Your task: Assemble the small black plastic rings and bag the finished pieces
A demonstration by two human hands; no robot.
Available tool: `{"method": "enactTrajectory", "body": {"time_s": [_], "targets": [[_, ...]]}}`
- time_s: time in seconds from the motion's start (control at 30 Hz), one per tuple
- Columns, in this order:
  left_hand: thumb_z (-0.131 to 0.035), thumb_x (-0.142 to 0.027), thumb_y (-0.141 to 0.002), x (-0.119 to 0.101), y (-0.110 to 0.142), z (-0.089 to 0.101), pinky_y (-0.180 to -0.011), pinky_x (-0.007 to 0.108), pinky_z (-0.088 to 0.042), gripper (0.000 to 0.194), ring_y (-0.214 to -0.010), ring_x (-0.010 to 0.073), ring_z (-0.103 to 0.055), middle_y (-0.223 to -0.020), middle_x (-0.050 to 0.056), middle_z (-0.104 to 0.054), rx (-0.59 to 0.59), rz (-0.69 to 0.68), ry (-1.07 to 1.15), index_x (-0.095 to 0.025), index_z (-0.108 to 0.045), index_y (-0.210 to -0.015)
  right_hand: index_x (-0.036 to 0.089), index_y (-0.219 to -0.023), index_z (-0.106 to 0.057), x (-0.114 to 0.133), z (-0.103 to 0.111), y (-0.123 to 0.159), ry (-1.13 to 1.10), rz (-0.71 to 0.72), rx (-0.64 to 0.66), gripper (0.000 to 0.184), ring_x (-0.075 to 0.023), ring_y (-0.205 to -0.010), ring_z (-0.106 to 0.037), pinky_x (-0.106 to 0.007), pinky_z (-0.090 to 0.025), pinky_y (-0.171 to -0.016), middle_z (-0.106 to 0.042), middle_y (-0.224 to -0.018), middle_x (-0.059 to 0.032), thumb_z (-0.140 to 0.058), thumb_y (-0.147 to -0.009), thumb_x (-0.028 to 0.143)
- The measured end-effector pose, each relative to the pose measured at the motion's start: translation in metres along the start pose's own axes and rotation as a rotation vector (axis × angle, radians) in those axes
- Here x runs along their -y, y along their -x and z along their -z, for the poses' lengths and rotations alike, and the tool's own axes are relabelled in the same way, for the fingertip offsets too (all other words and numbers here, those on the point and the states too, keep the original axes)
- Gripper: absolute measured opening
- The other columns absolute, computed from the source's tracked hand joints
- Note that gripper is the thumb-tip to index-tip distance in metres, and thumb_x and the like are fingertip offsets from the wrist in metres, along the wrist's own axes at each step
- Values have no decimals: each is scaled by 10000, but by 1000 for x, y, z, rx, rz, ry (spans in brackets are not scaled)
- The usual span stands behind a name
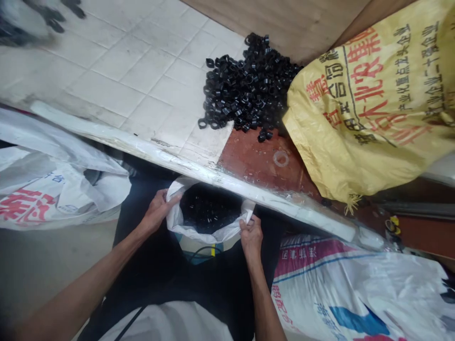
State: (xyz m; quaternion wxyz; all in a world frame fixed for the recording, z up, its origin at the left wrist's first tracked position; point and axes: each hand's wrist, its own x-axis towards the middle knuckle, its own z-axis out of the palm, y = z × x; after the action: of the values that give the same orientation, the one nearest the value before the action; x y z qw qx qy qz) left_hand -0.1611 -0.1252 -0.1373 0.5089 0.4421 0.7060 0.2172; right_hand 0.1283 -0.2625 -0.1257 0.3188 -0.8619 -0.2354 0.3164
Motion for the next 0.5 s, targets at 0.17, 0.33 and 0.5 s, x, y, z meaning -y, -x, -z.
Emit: {"method": "enactTrajectory", "body": {"time_s": [0.17, 0.33, 0.5], "targets": [[-693, -559, -727, 9, 25, 5, -954, 459, -543, 790, -1095, 283, -646, -1186, 143, -607, -92, -163, 62, -155, -395, -1338, 153, -1175, -624, 9, 2, 21, -55, 162, 17, 474, -266, -901, -699, -339, -563, -729, -707, -1052, -124, -650, -778, 411], [-625, -595, -761, -2, 42, 31, -768, 418, -613, 545, -833, 267, -718, -932, 65, -708, -130, -179, -76, -206, -577, -1140, 193, -1032, -701, 17, 4, 28, -21, 315, -11, 293, -282, -937, -677, -342, -576, -702, -684, -1033, -110, -631, -818, 379], [-577, -574, -813, -37, 52, 57, -670, 341, -604, 332, -819, 252, -724, -911, -1, -746, -143, -461, -225, -300, -663, -981, 214, -940, -712, 36, 15, 39, -165, 287, 20, 252, -250, -798, -712, -322, -585, -736, -729, -871, -61, -614, -868, 434]]}}
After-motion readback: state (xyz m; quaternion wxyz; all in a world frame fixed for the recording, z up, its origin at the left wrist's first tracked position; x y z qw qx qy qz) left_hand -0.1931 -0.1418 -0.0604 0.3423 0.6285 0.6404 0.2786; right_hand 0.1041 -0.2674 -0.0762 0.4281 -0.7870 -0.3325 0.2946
